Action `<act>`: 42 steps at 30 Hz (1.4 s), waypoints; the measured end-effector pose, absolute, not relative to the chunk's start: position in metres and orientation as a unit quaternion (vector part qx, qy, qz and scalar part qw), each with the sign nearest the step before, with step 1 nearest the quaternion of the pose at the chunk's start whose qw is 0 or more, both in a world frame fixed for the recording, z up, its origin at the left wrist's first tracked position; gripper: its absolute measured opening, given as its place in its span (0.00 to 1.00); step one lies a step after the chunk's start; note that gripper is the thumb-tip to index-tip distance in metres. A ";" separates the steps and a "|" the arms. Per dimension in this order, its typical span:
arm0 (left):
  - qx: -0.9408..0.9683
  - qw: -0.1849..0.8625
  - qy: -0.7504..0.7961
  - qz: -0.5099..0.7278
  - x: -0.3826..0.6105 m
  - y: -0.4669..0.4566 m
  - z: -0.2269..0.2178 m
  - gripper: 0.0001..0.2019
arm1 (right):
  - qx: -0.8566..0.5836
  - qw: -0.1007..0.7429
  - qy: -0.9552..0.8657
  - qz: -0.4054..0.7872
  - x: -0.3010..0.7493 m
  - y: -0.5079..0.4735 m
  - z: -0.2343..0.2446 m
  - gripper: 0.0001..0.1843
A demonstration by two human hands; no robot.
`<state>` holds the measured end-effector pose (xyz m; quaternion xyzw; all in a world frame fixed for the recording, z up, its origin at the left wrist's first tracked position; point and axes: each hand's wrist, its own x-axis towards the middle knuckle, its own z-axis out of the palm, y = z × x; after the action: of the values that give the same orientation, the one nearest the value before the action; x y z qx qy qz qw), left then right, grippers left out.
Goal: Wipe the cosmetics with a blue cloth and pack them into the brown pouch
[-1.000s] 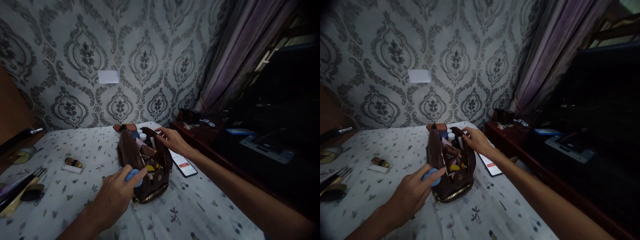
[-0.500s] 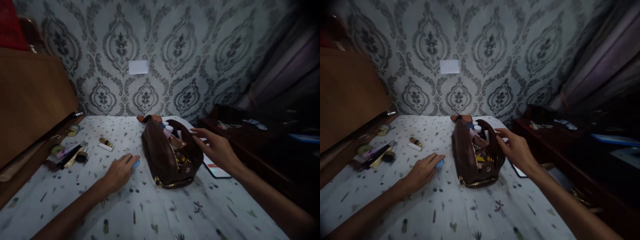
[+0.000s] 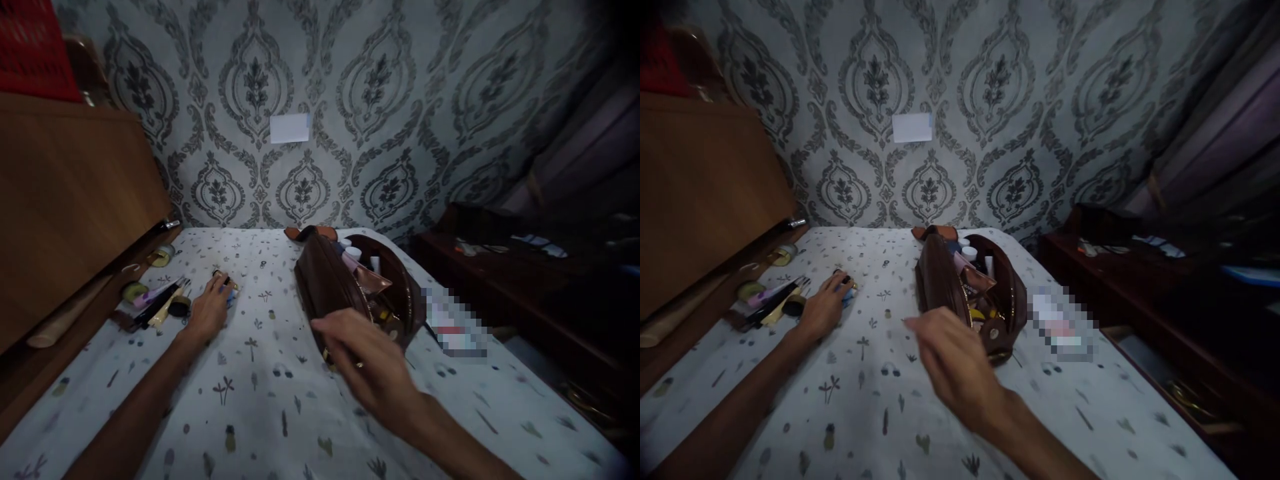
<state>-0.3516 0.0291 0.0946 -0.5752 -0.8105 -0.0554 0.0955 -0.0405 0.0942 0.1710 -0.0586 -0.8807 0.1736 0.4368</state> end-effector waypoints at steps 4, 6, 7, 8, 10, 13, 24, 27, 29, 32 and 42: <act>-0.572 0.109 -0.812 -0.044 -0.350 0.022 0.103 0.17 | -0.029 0.357 -0.891 0.280 -0.083 0.083 0.137 0.15; -0.574 0.110 -0.810 -0.039 -0.351 0.020 0.106 0.16 | -0.077 0.317 -0.877 0.353 -0.104 0.082 0.122 0.13; -0.579 0.112 -0.806 -0.038 -0.352 0.019 0.106 0.16 | -0.106 0.293 -0.867 0.389 -0.114 0.082 0.114 0.12; -0.585 0.116 -0.802 -0.036 -0.353 0.018 0.106 0.17 | -0.135 0.277 -0.850 0.427 -0.124 0.082 0.107 0.12; -0.598 0.124 -0.791 -0.034 -0.358 0.016 0.105 0.20 | -0.183 0.266 -0.802 0.502 -0.141 0.082 0.092 0.11; -0.617 0.128 -0.775 -0.036 -0.365 0.015 0.100 0.21 | -0.220 0.293 -0.725 0.584 -0.157 0.082 0.070 0.10; -0.679 0.165 -0.710 -0.086 -0.380 0.021 0.081 0.16 | -0.243 0.325 -0.688 0.602 -0.150 0.076 0.055 0.12; -0.677 0.170 -0.711 -0.083 -0.380 0.023 0.078 0.17 | -0.242 0.337 -0.702 0.579 -0.148 0.076 0.057 0.13; -0.679 0.164 -0.710 -0.088 -0.376 0.024 0.077 0.17 | -0.241 0.341 -0.702 0.577 -0.148 0.077 0.058 0.14; -0.693 0.143 -0.696 -0.119 -0.361 0.025 0.079 0.15 | -0.238 0.341 -0.680 0.604 -0.148 0.079 0.056 0.15; -0.752 0.162 -0.625 -0.130 -0.312 0.023 0.076 0.12 | -0.238 0.346 -0.619 0.663 -0.151 0.085 0.055 0.19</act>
<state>-0.3117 0.0231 0.0763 -0.7522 -0.6253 -0.1304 0.1618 -0.1510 0.0854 0.0549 -0.2385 -0.6193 0.6634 0.3458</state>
